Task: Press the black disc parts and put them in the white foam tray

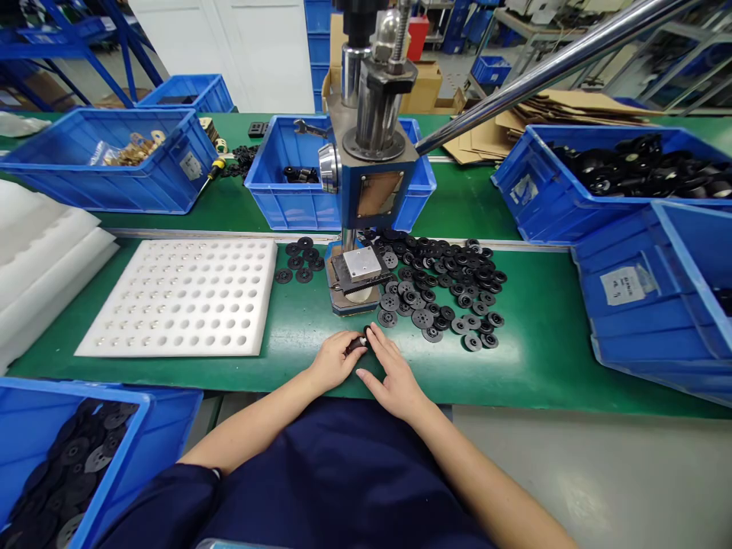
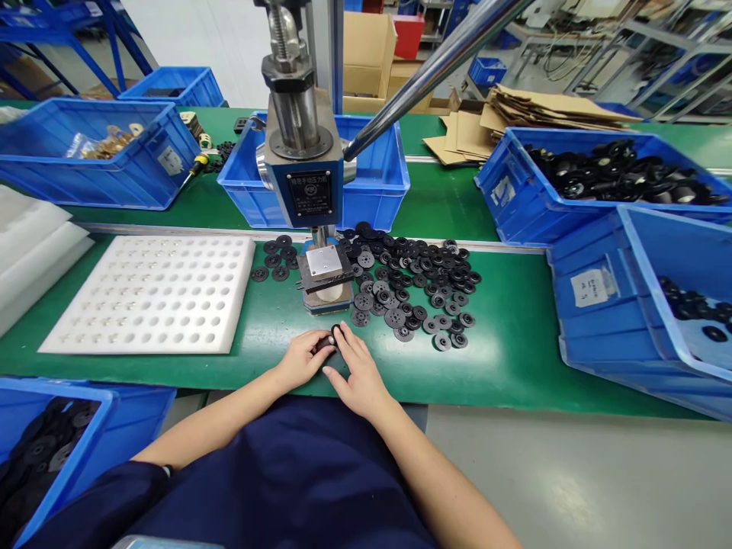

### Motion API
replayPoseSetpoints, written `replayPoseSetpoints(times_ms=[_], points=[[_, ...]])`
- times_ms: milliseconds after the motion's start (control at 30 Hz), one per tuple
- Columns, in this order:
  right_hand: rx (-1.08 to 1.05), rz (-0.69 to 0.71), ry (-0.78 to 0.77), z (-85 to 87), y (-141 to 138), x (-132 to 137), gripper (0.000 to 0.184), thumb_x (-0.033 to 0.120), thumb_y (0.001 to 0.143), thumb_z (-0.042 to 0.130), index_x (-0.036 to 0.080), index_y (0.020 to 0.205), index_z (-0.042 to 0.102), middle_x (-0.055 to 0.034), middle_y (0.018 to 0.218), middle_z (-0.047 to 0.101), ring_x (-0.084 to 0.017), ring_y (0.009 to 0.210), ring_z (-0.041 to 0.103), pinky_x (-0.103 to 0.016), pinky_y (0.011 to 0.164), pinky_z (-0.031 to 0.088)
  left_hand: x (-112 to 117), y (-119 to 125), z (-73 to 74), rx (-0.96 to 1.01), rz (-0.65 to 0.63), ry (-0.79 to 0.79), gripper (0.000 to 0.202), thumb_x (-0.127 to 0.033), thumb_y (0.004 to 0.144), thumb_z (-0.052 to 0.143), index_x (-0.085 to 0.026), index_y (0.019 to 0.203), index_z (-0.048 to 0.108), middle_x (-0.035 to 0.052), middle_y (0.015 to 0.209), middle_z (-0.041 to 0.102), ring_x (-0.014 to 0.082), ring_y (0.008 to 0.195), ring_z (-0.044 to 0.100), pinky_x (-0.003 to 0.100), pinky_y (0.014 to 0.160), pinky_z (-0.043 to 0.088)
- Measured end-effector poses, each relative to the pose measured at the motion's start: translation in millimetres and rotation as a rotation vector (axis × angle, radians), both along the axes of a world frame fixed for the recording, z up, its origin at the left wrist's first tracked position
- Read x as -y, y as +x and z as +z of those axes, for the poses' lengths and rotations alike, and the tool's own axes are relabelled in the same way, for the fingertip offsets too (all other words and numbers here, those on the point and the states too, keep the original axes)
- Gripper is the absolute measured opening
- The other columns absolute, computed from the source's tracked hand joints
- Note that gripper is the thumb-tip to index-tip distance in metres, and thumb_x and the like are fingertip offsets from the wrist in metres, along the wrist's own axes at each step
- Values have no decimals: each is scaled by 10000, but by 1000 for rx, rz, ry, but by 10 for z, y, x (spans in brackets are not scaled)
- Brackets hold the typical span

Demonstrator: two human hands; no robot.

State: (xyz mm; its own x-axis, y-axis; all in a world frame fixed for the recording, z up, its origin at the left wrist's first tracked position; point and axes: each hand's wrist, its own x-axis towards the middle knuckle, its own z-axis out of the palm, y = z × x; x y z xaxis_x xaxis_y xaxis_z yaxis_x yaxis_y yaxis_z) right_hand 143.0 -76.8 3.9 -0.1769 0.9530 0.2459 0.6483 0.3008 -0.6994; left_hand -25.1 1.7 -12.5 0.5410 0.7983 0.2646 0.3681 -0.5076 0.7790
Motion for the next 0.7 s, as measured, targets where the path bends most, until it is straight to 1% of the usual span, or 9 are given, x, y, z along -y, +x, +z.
replayPoseSetpoints(times_ms=[100,200,300,400,433,500,567,633,700], points=[[24,-12,-27,-38,-35,20,872,344,924,578,276,1584,11,-135,1623,186,-281,1496,238,-545,1156,355,-9,-3,-5,20,-5,-19,225,-269,920,570,-177,1106,656,94,947,716,205,829,666,358,791,555],[40,-10,-50,-74,-63,36,909,361,916,588,269,1583,-23,-141,1626,171,-292,1495,239,-549,1143,369,-20,-8,-15,34,-9,-29,216,-245,916,575,-175,1105,654,94,940,712,206,831,667,362,793,557],[49,17,-48,-102,-93,52,927,381,901,610,256,1585,-2,-151,1608,231,-296,1485,265,-552,1144,361,-24,-9,-27,50,-6,9,183,-232,915,570,-169,1062,660,94,916,709,208,836,665,358,787,555],[51,23,-27,-84,-114,64,914,418,901,605,241,1588,29,-161,1588,282,-299,1474,290,-547,1132,372,-24,-8,-39,73,8,29,164,-226,910,570,-166,1031,662,93,911,713,205,835,662,351,785,548],[48,21,-9,-61,-110,60,881,433,908,589,245,1588,61,-157,1577,310,-297,1463,313,-539,1121,385,-25,-8,-42,76,16,17,162,-231,906,577,-168,1027,664,88,908,715,202,829,660,346,779,545],[39,-10,59,7,-73,23,774,458,922,552,264,1573,179,-139,1538,388,-288,1420,385,-521,1094,415,-31,-11,-50,82,40,-38,167,-253,895,601,-169,1021,669,76,886,717,191,792,654,325,750,533],[43,-113,157,84,15,-68,647,471,928,521,277,1517,334,-123,1486,460,-284,1369,441,-511,1075,426,-42,-17,-57,102,84,-118,189,-278,894,607,-157,1025,670,71,873,718,182,765,645,305,732,515],[86,-286,228,136,157,-218,549,476,930,494,262,1434,456,-125,1453,494,-298,1343,449,-522,1067,412,-59,-23,-62,164,152,-193,213,-304,910,583,-145,1025,667,80,899,724,184,798,644,297,751,500],[170,-468,225,137,334,-408,505,471,932,466,218,1365,524,-151,1445,494,-329,1336,432,-551,1052,389,-79,-28,-59,259,205,-268,244,-339,935,542,-144,1024,659,91,946,729,173,813,631,284,758,490]])
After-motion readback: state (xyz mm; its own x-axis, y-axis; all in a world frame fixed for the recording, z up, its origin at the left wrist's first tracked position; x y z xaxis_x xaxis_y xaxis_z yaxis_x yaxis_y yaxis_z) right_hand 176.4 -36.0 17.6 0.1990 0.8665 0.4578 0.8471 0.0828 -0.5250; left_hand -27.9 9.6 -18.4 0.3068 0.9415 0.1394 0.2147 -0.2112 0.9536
